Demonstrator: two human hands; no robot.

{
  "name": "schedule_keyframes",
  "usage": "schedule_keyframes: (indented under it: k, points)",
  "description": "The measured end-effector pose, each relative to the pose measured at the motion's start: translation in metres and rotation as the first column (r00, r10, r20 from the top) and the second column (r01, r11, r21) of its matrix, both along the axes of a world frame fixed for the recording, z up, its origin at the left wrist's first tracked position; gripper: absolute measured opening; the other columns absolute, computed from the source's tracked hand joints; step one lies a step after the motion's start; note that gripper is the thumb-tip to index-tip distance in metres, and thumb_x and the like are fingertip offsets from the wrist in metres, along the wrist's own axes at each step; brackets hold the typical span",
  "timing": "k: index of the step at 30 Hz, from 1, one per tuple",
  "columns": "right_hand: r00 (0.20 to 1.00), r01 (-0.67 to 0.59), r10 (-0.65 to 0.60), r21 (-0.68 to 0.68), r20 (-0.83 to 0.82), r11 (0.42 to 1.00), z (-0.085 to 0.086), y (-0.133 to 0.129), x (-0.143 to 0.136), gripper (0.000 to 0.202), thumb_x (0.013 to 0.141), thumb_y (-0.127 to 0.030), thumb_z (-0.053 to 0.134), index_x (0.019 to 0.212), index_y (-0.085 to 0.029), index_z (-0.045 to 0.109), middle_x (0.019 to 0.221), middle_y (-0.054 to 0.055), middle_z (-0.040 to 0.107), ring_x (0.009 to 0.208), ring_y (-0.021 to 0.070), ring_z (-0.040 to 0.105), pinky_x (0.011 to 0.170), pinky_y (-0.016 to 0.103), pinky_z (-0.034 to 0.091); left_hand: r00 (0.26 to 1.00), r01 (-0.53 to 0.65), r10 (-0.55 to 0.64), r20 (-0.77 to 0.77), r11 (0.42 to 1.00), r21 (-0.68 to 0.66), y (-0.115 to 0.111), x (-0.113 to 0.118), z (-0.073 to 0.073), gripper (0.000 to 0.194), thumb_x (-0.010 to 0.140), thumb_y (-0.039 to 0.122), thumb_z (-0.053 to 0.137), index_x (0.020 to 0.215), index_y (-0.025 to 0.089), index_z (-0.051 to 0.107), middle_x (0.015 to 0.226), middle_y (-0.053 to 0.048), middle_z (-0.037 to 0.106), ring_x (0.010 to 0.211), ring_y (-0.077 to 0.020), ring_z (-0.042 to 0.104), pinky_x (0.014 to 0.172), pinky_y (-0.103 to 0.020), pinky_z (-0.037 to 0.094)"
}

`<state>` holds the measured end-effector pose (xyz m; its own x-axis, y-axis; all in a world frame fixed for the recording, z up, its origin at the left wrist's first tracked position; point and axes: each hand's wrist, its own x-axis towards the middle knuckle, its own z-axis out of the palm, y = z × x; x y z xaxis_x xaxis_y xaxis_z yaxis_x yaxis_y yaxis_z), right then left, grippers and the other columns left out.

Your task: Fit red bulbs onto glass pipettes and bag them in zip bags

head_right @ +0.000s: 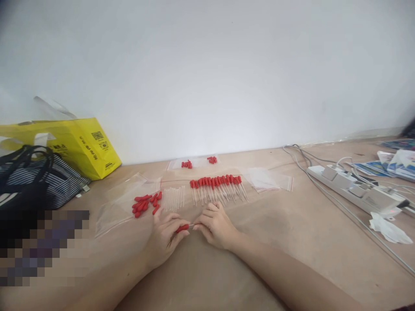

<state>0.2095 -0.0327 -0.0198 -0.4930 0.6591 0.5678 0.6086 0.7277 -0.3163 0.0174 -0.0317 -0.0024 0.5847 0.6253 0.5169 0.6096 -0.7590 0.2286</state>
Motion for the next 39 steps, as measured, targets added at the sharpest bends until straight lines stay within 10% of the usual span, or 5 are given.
schedule_keyframes:
  k: [17,24,33,39]
  points:
    - [0.998,-0.004,0.002,0.024,0.064,1.000,0.002,-0.004,0.009,0.023,0.085,-0.023,0.039,0.081,-0.019,0.062,0.063,0.002,0.057,0.070,0.0141,0.043,0.071,0.032,0.026,0.997,0.005,0.005,-0.080,0.992,0.125,0.001,-0.006,-0.001,0.019,0.084,0.024,0.042,0.074,0.022,0.059,0.066,0.003,0.064,0.073,-0.0151,0.056,0.100,-0.049,0.007]
    - [0.963,0.174,-0.170,-0.002,0.209,0.985,0.007,0.001,-0.001,0.018,0.081,-0.026,0.047,0.075,-0.021,0.064,0.072,0.003,0.060,0.074,0.0162,0.044,0.065,0.032,0.020,0.990,-0.118,0.129,-0.055,0.979,0.166,0.014,-0.014,0.002,0.023,0.084,0.025,0.043,0.103,0.025,0.055,0.087,-0.002,0.065,0.086,-0.0187,0.056,0.099,-0.049,0.010]
    - [0.710,0.690,-0.695,-0.317,0.117,0.651,0.011,0.061,-0.034,0.024,0.080,-0.032,0.043,0.078,-0.022,0.065,0.076,0.004,0.066,0.081,0.0190,0.054,0.074,0.034,0.022,0.729,-0.672,0.683,-0.046,0.727,0.136,0.042,-0.066,0.009,0.039,0.064,0.038,0.058,0.097,0.018,0.052,0.093,-0.009,0.059,0.093,-0.0293,0.049,0.086,-0.050,0.026]
    - [0.675,0.718,-0.730,-0.321,0.107,0.618,0.006,0.076,-0.049,0.023,0.079,-0.029,0.043,0.080,-0.019,0.064,0.077,0.007,0.066,0.081,0.0196,0.054,0.077,0.035,0.022,0.657,-0.695,0.729,-0.192,0.684,0.222,0.039,-0.066,0.008,0.020,0.066,0.040,0.055,0.070,0.021,0.058,0.103,-0.008,0.053,0.102,-0.0282,0.042,0.091,-0.052,0.017]
